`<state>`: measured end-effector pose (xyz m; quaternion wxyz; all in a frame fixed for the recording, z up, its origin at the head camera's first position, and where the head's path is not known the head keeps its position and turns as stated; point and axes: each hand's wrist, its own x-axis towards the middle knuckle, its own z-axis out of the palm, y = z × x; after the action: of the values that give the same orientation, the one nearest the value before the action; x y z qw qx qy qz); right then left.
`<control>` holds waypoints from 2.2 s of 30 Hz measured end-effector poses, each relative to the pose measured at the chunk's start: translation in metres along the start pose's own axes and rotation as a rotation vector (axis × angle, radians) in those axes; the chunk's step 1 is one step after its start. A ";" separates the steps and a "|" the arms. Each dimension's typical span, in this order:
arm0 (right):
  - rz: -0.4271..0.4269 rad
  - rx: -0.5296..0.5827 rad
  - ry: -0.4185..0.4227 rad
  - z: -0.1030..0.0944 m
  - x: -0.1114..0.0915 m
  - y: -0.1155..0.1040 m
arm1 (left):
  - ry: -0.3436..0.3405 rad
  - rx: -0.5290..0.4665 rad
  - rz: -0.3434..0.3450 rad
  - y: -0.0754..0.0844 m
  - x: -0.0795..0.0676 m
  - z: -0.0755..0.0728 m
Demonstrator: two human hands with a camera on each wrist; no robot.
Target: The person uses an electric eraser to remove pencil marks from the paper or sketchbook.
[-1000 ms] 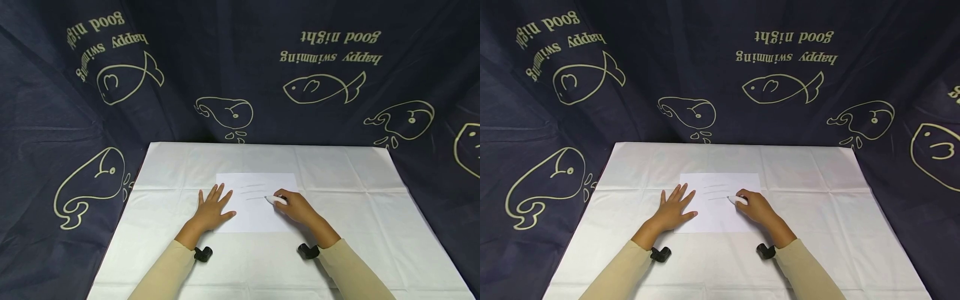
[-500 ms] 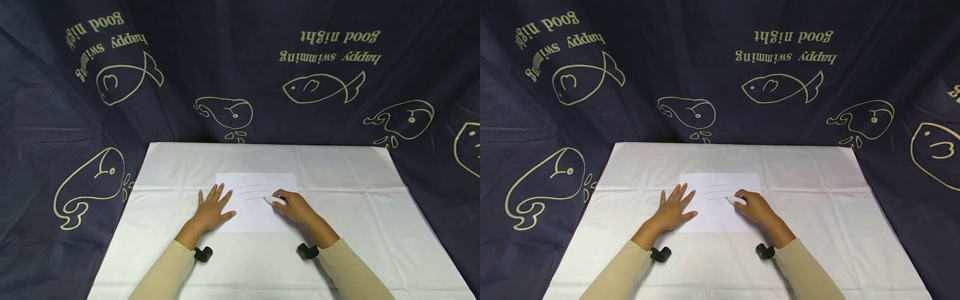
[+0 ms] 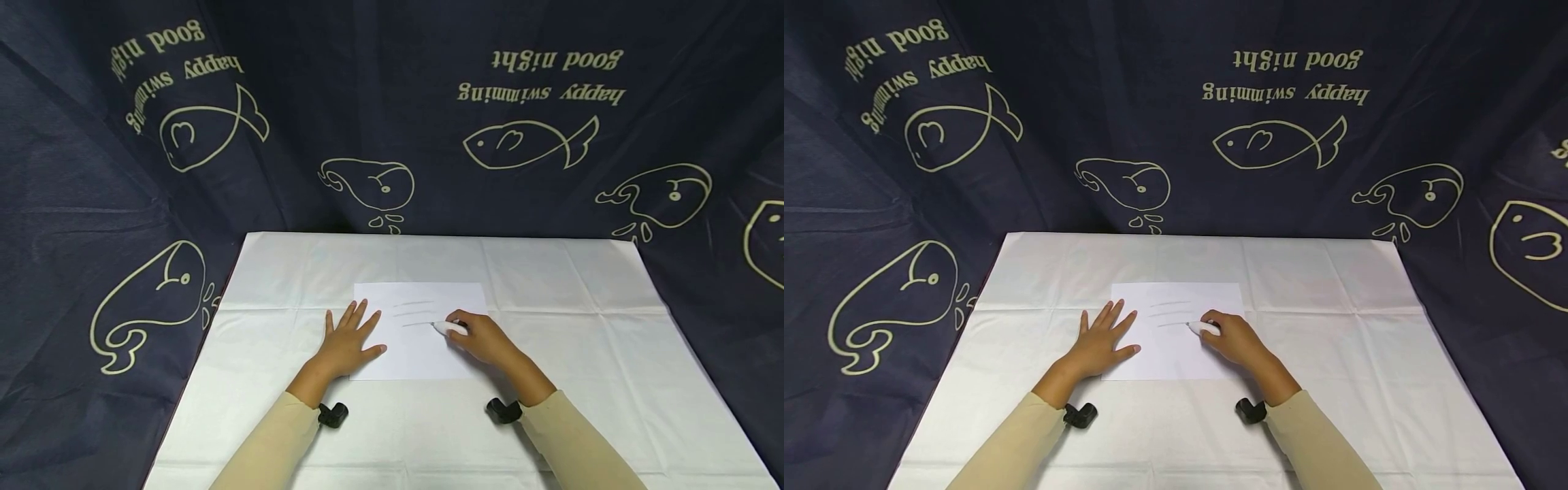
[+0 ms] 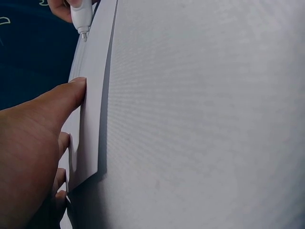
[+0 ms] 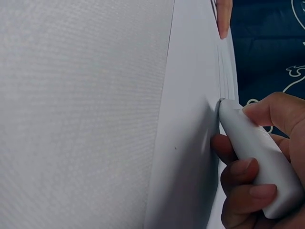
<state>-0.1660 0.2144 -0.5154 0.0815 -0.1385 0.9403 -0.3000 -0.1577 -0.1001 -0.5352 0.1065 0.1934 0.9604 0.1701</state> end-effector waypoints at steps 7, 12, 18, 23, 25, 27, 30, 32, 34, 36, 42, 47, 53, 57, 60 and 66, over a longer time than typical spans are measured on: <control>-0.003 -0.001 0.011 0.000 0.001 0.002 | 0.013 -0.007 0.004 0.001 -0.001 -0.002; -0.024 0.002 0.008 0.000 0.000 0.001 | 0.008 -0.007 0.002 0.002 -0.002 -0.003; -0.003 0.013 0.002 -0.001 0.000 0.001 | 0.011 -0.009 0.005 0.002 -0.002 -0.002; 0.000 0.021 0.004 0.000 0.000 0.001 | 0.010 -0.014 0.009 0.003 -0.003 -0.004; -0.005 0.025 0.002 0.000 0.000 0.000 | 0.010 -0.014 0.010 0.003 -0.003 -0.005; -0.006 0.026 -0.002 0.000 0.000 0.000 | 0.009 -0.013 0.010 0.004 -0.003 -0.006; 0.003 0.023 -0.003 0.000 0.000 -0.001 | 0.005 -0.012 0.007 0.004 -0.003 -0.007; 0.012 0.019 -0.002 0.000 0.000 -0.001 | 0.004 -0.009 0.006 0.004 -0.003 -0.006; 0.017 0.020 0.001 -0.001 0.000 -0.002 | 0.004 -0.006 0.006 0.004 -0.003 -0.006; 0.013 0.018 0.002 -0.001 0.000 -0.002 | 0.006 -0.010 0.007 0.004 -0.003 -0.006; -0.006 0.013 0.003 -0.001 0.000 -0.003 | 0.009 -0.016 0.009 0.003 -0.004 -0.005; 0.011 0.006 0.008 0.000 0.001 -0.003 | 0.010 -0.009 0.009 0.002 -0.003 -0.004; 0.010 0.020 -0.020 0.000 0.001 -0.005 | 0.012 -0.008 0.005 0.001 -0.002 -0.003; 0.027 0.014 -0.015 0.001 0.001 -0.005 | 0.012 -0.007 0.005 0.001 -0.002 -0.003; 0.029 0.008 -0.003 0.001 0.001 -0.004 | 0.011 -0.010 0.005 0.002 -0.002 -0.003; 0.009 0.025 -0.007 0.000 0.000 -0.005 | 0.009 -0.013 0.002 0.003 -0.003 -0.004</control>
<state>-0.1651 0.2105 -0.5128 0.0879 -0.1343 0.9367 -0.3111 -0.1552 -0.1002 -0.5298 0.1033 0.1928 0.9595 0.1773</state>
